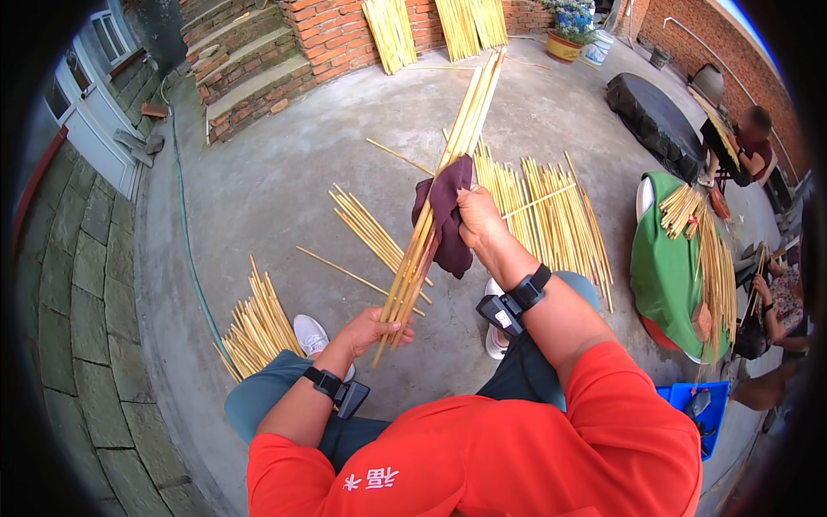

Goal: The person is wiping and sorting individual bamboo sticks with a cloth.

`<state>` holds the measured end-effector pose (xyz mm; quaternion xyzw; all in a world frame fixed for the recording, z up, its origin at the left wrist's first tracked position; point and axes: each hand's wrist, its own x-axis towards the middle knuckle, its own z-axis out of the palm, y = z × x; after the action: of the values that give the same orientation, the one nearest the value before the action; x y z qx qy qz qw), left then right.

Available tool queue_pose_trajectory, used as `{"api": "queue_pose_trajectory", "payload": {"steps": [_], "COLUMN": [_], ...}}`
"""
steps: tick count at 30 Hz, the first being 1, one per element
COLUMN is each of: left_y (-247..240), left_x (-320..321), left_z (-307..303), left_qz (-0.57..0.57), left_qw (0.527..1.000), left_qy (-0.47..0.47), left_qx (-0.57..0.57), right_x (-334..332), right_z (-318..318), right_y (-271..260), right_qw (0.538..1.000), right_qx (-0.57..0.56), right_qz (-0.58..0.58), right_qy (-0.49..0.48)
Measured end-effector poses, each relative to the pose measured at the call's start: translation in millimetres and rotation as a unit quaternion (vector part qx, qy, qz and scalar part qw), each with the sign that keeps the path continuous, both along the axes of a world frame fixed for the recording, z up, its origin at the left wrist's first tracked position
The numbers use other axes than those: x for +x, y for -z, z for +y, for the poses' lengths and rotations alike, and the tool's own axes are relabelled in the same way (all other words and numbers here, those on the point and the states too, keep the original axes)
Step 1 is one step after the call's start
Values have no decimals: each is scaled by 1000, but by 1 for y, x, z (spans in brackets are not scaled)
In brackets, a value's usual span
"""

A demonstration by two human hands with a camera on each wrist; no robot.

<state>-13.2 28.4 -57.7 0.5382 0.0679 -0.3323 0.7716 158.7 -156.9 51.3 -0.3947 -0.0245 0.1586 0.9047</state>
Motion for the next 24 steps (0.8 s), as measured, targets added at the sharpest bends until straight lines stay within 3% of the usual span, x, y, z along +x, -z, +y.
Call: {"api": "queue_pose_trajectory", "payload": {"steps": [14, 24], "left_y": [-9, -14], "left_x": [9, 10], "left_z": [-2, -2], "left_qz": [-48, -46], "left_qw": [997, 995], "left_qy": [15, 79], "left_qx": [51, 49], "right_x": [-9, -18], "right_z": [9, 12], "right_y": [12, 6], "right_qw": [999, 997], "right_qx": [-14, 14], "right_qz": [-3, -11], "right_qy": [-29, -69]}}
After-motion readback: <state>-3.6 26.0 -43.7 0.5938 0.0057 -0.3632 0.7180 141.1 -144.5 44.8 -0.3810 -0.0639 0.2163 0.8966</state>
